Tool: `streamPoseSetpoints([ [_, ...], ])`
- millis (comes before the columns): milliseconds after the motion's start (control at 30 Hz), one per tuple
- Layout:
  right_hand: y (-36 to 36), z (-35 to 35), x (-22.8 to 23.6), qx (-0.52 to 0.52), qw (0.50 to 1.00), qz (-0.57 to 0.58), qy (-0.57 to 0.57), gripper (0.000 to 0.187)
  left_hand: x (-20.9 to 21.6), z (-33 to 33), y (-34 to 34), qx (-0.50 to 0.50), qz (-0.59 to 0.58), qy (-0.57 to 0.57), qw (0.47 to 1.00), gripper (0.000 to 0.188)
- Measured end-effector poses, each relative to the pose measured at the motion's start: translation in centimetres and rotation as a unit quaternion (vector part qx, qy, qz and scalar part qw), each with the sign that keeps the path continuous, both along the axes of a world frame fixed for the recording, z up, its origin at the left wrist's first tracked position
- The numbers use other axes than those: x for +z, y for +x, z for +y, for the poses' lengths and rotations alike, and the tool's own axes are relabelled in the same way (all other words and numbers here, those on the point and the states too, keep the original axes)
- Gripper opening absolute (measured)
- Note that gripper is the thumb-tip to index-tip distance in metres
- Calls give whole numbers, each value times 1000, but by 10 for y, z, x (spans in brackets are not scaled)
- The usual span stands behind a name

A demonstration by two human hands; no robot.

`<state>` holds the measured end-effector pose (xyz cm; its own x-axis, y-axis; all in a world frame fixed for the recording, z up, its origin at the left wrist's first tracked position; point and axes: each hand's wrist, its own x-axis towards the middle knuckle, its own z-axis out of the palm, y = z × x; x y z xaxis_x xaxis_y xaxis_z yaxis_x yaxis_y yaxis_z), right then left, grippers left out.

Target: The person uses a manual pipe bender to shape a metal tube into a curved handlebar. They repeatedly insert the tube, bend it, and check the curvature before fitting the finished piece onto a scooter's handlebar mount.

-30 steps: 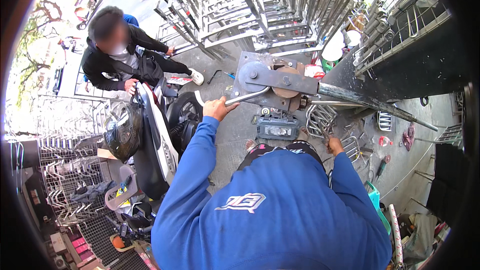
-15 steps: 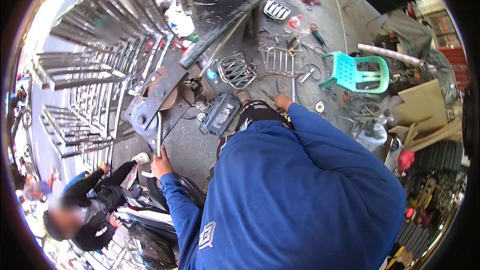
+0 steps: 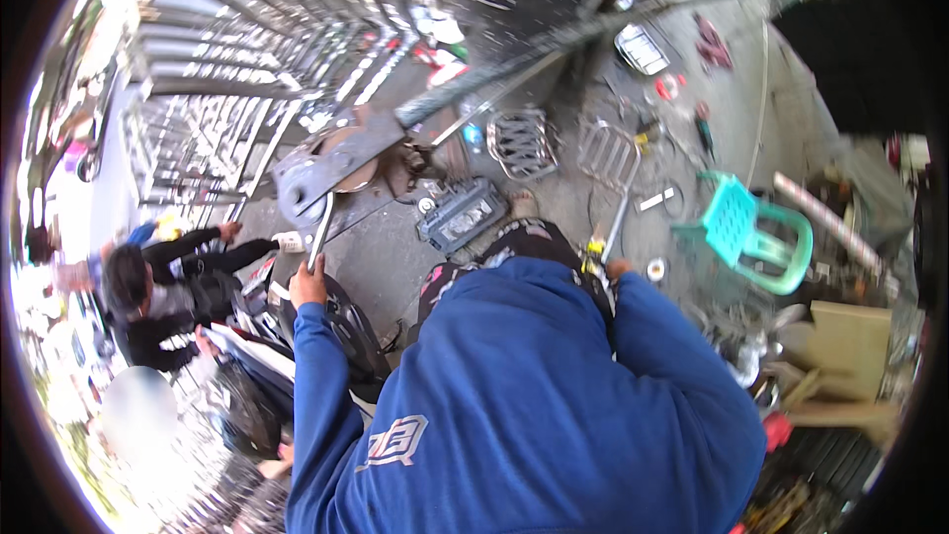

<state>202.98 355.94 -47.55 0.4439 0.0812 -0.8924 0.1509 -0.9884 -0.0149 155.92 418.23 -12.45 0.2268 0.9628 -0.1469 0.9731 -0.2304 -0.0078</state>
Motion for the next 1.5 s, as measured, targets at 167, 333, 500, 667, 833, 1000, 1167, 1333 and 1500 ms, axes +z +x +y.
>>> streamPoseSetpoints([
  [167,-3,-59,45,66,993,-70,-74,33,-5,6,4,-53,-19,-16,998,77],
  [333,-61,-53,91,-78,986,-87,-122,40,-4,8,-2,-100,-59,13,993,80],
  [500,-114,11,110,-62,994,-74,-57,36,-5,29,-10,-119,-29,-77,989,77],
  [667,-63,119,178,-126,973,9,195,28,-4,33,-11,-45,-121,-189,973,74],
  [833,37,292,303,-340,756,-23,558,39,5,11,-1,-34,-39,-90,995,71],
  [1000,127,449,368,-509,598,64,616,94,20,4,11,2,-18,-79,997,77],
  [1167,168,503,326,-616,558,97,548,82,29,2,18,5,-28,-78,997,79],
  [1333,200,517,310,-598,536,156,575,22,33,-7,17,6,-5,-28,1000,80],
  [1500,191,485,312,-668,510,108,531,5,33,-14,19,23,-15,-8,1000,86],
])
